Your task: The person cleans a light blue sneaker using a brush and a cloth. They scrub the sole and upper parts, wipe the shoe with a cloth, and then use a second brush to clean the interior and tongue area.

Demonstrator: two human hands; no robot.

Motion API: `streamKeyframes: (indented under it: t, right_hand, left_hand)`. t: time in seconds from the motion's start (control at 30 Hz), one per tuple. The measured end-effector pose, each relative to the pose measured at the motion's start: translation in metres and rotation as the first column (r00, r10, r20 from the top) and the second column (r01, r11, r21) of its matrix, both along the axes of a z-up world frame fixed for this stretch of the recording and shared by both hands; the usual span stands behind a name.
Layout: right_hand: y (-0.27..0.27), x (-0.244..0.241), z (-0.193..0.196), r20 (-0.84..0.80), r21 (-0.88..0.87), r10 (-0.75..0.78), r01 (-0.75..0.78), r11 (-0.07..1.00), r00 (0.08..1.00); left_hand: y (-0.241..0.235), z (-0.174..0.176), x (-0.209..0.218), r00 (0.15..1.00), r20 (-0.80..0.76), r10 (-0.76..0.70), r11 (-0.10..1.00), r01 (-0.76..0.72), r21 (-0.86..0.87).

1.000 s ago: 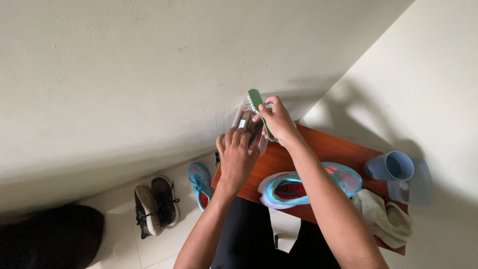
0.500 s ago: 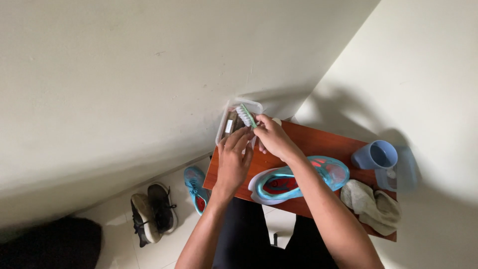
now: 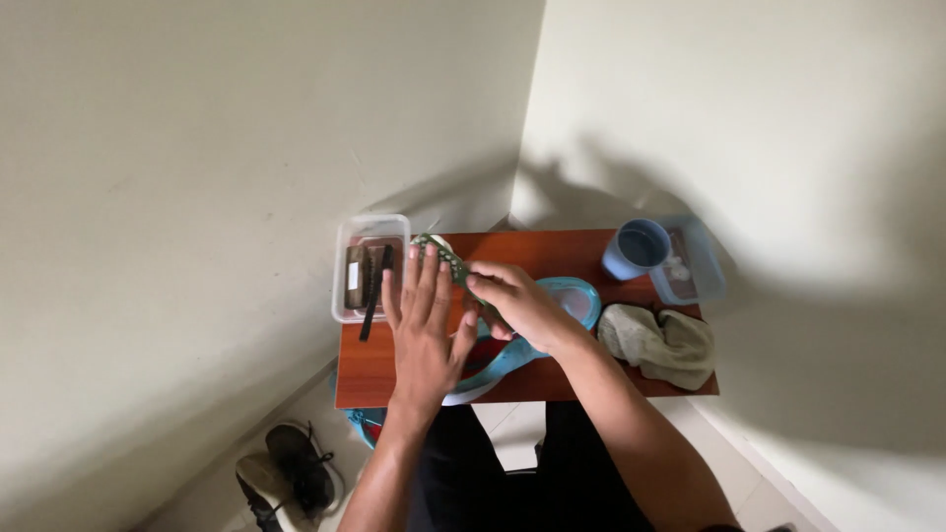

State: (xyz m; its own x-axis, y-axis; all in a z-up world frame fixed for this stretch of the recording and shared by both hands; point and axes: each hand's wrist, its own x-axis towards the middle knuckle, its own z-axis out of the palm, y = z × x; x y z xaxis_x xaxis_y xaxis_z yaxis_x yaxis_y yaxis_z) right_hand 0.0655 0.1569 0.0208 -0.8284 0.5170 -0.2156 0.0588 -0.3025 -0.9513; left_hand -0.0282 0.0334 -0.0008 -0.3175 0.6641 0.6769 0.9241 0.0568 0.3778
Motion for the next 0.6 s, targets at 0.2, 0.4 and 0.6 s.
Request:
streamKeyframes:
  t: [0.2, 0.4, 0.6]
  right_hand:
    - [0.019, 0.083, 0.004, -0.044, 0.013, -0.198, 0.199, 0.98, 0.979]
    - [0.047, 0.191, 0.006, 0.025, 0.238, -0.475, 0.456, 0.857, 0.88]
    - [0.085, 0.258, -0.029, 0.332, 0.436, -0.672, 0.524, 0.732, 0.662]
  left_hand:
    - [0.038, 0.0, 0.064, 0.964, -0.006, -0.267, 0.961, 0.267, 0.069]
    - [0.083, 0.004, 0.133, 0.863, 0.048, -0.503, 0.864, 0.499, 0.065]
    - [0.136, -0.036, 0.193, 0.826, 0.049, -0.561, 0.828, 0.56, 0.033]
